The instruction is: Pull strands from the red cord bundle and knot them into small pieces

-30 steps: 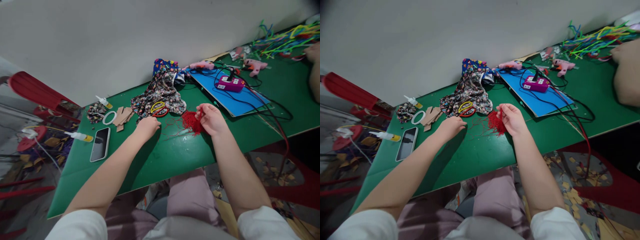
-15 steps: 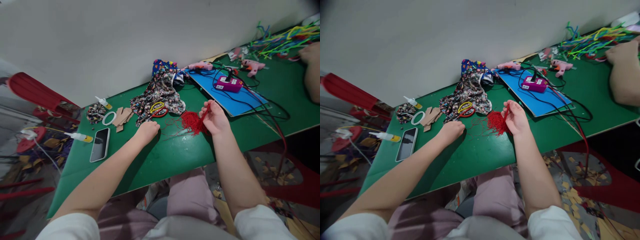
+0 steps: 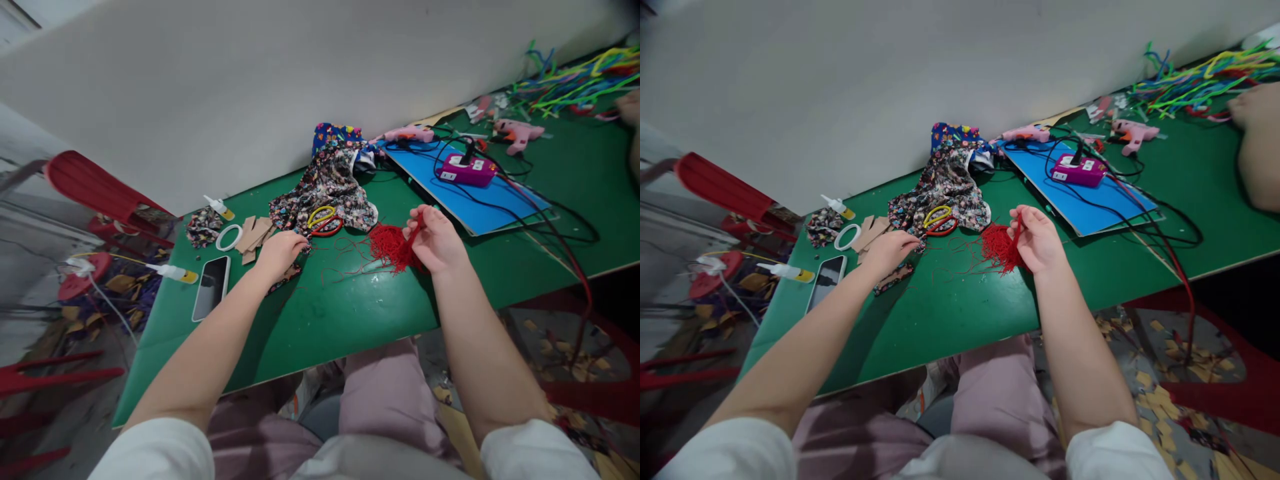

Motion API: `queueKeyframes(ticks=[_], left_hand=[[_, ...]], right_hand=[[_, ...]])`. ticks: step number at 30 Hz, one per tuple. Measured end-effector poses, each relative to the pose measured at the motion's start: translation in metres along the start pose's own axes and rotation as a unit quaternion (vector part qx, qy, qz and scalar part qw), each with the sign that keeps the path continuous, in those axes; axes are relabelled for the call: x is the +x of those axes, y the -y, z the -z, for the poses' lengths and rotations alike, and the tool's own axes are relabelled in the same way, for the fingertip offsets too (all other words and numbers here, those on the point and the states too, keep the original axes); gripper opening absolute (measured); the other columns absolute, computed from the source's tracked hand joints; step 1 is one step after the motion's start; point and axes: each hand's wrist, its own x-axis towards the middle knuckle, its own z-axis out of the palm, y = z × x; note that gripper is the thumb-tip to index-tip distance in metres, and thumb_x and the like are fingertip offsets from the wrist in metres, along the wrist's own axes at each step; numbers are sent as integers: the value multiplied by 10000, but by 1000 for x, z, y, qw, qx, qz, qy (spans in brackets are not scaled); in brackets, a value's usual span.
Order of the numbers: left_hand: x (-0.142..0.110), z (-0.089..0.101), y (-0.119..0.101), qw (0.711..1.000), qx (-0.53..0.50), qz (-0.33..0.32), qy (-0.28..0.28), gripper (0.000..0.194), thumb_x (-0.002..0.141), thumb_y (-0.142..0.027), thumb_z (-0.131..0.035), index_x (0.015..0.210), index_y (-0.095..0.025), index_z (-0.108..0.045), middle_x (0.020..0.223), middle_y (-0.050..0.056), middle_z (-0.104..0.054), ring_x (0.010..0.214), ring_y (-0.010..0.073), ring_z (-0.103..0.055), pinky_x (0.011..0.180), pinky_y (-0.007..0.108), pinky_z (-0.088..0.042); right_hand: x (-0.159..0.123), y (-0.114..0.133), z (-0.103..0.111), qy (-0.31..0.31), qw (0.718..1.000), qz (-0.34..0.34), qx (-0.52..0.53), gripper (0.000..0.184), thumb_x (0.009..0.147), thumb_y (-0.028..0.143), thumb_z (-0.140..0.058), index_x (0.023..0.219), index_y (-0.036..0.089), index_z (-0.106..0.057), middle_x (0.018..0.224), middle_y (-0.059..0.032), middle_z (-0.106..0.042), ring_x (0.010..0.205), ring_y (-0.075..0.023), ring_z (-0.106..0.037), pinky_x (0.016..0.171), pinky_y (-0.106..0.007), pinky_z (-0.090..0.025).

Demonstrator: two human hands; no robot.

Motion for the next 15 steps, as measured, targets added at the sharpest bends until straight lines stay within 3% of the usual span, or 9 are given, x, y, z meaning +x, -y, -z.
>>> queueKeyframes(ticks=[5, 11, 15], left_hand=[[8, -8, 9, 1000, -5, -20, -10, 347, 853, -295, -508, 1166, -172, -595, 1135, 93, -630, 1068, 227, -554, 913, 337, -428], [7, -17, 16, 1000, 4, -2, -13, 264, 866, -247, -457, 886, -139, -697, 972, 118, -642, 944, 226, -579, 859, 346, -444], [7, -10, 8, 999, -5, 4, -46, 276, 880, -281, -442, 907, -155, -687, 953, 104, -653, 946, 223, -576, 849, 344, -439]], right_hand=[[0, -1, 0, 2, 1000, -2, -12, 295, 521, 344, -847, 697, 206, -654, 686, 69, -664, 537, -30, -551, 536, -171, -521], [1, -2, 1, 15, 1000, 1, -17, 268, 567, 342, -826, 715, 206, -648, 704, 62, -657, 543, -29, -549, 542, -165, -512], [1, -2, 1, 13, 1000, 1, -21, 273, 551, 350, -830, 704, 207, -655, 696, 61, -657, 535, -27, -544, 534, -162, -509]])
